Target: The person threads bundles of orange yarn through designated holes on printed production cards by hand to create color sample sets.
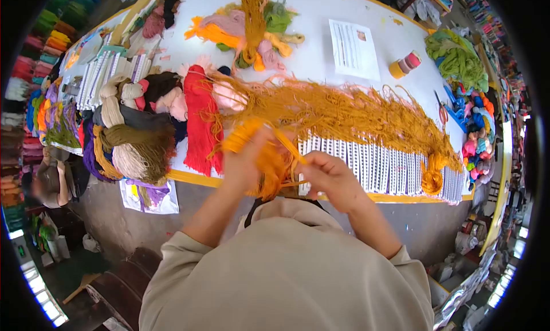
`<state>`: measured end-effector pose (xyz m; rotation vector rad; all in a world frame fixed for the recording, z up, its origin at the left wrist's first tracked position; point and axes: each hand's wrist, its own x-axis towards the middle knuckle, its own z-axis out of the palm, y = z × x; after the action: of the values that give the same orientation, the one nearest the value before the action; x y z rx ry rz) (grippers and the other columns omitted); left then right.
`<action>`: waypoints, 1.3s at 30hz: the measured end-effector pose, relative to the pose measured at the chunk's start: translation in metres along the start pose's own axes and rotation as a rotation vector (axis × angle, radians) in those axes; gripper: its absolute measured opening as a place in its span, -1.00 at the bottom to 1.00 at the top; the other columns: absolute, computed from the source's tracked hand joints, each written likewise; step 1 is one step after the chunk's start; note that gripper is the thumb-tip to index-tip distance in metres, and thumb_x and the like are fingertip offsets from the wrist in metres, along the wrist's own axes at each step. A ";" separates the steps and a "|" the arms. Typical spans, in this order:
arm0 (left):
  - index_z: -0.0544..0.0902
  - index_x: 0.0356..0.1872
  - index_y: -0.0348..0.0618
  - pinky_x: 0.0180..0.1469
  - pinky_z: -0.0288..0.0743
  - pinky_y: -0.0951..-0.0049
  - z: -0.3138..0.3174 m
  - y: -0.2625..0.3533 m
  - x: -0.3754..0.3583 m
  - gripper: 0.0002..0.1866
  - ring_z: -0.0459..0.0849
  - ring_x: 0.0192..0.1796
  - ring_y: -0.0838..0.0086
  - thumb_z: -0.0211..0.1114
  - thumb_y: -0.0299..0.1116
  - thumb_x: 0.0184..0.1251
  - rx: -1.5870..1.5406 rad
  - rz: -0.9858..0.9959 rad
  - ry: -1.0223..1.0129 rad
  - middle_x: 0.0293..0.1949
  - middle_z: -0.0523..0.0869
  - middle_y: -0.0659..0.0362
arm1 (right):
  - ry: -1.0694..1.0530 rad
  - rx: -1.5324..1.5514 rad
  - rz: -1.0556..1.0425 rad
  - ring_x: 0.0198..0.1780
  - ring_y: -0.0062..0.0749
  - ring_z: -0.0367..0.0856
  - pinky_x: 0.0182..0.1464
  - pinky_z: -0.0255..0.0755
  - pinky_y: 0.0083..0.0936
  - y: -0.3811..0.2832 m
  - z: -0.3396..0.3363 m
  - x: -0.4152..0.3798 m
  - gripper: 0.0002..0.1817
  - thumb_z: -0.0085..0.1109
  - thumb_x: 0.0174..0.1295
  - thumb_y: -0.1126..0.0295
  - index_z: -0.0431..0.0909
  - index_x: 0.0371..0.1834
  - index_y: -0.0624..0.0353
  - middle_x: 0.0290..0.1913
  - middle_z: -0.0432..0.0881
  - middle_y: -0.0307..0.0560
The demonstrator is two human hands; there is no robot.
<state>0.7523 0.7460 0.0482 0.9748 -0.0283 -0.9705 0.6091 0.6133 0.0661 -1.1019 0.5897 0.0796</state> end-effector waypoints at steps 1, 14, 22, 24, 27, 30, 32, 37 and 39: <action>0.49 -0.33 -0.14 -0.23 0.49 0.48 -0.024 0.012 0.006 -0.80 0.58 -0.34 0.49 0.08 -0.26 0.48 0.022 -0.104 0.007 -0.43 0.53 0.26 | 0.023 -0.086 0.002 -0.44 -0.74 0.43 -0.44 0.37 -0.71 0.002 -0.017 -0.006 -0.88 0.11 0.40 0.33 0.54 -0.14 0.12 -0.36 0.52 -0.36; 0.45 0.24 -0.25 -0.63 0.04 0.72 -0.334 0.088 -0.043 -0.62 0.10 -0.68 0.76 -0.01 -0.27 0.55 -0.450 0.208 0.359 -0.67 0.17 0.46 | 1.308 0.123 -0.194 -0.48 -0.41 0.51 -0.45 0.43 -0.52 0.089 -0.458 -0.214 -0.94 0.09 0.14 0.49 0.50 -0.47 0.11 -0.48 0.49 -0.22; 0.58 0.02 -0.16 -0.61 0.15 0.69 -0.127 -0.106 0.070 -0.75 0.21 -0.64 0.75 0.16 -0.27 0.46 -0.231 -0.468 0.061 -0.45 0.59 0.35 | 0.781 -0.420 0.046 -0.55 -0.70 0.36 -0.56 0.31 -0.63 0.149 -0.294 0.041 -0.86 0.06 0.33 0.44 0.56 -0.10 0.08 -0.52 0.44 -0.35; 0.59 -0.02 -0.19 -0.57 0.16 0.67 -0.099 -0.147 0.100 -0.75 0.25 -0.62 0.72 0.18 -0.26 0.46 -0.202 -0.555 0.100 -0.38 0.68 0.27 | 0.515 -0.649 -0.122 -0.56 -0.52 0.51 -0.52 0.41 -0.48 0.186 -0.240 0.097 -0.86 0.05 0.39 0.27 0.56 -0.12 -0.01 -0.49 0.60 -0.19; 0.63 -0.11 -0.19 -0.54 0.24 0.62 -0.093 -0.201 0.127 -0.76 0.37 -0.60 0.66 0.23 -0.23 0.41 0.078 -0.542 0.172 -0.39 0.70 0.22 | 0.265 -0.857 -0.097 -0.42 0.00 0.66 -0.33 0.49 -0.15 0.180 -0.175 0.141 -0.85 0.02 0.39 0.20 0.50 -0.14 -0.03 -0.43 0.65 0.04; 0.66 -0.21 -0.21 -0.54 0.32 0.60 -0.098 -0.228 0.140 -0.77 0.48 -0.58 0.62 0.32 -0.24 0.32 0.555 -0.474 0.263 -0.45 0.69 0.22 | 0.084 -0.963 -0.091 -0.45 -0.06 0.60 -0.37 0.44 -0.22 0.179 -0.160 0.162 -0.88 0.02 0.40 0.25 0.47 -0.16 -0.01 -0.50 0.59 -0.01; 0.67 -0.26 -0.23 -0.56 0.34 0.60 -0.098 -0.231 0.143 -0.78 0.50 -0.56 0.64 0.37 -0.26 0.27 0.790 -0.439 0.270 -0.46 0.67 0.24 | 0.063 -0.985 -0.069 -0.44 -0.06 0.61 -0.37 0.45 -0.23 0.185 -0.164 0.166 -0.89 0.02 0.40 0.25 0.45 -0.14 -0.01 -0.49 0.59 0.00; 0.63 -0.31 -0.22 -0.57 0.34 0.56 -0.089 -0.223 0.140 -0.77 0.49 -0.59 0.63 0.43 -0.28 0.18 0.891 -0.412 0.272 -0.51 0.61 0.24 | 0.003 -0.947 -0.024 -0.42 -0.05 0.61 -0.34 0.45 -0.23 0.179 -0.167 0.167 -0.89 0.00 0.41 0.26 0.42 -0.11 -0.02 -0.46 0.60 0.02; 0.63 -0.34 -0.22 -0.58 0.31 0.55 -0.086 -0.217 0.138 -0.79 0.47 -0.60 0.62 0.41 -0.29 0.21 0.820 -0.431 0.272 -0.51 0.61 0.24 | -0.045 -0.924 0.015 -0.33 0.06 0.64 -0.27 0.47 -0.09 0.174 -0.166 0.167 -0.85 -0.05 0.43 0.18 0.39 -0.09 -0.07 -0.42 0.64 0.06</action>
<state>0.7232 0.6655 -0.2087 1.9196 0.0156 -1.2373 0.6223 0.5148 -0.2093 -1.9814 0.5232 0.4197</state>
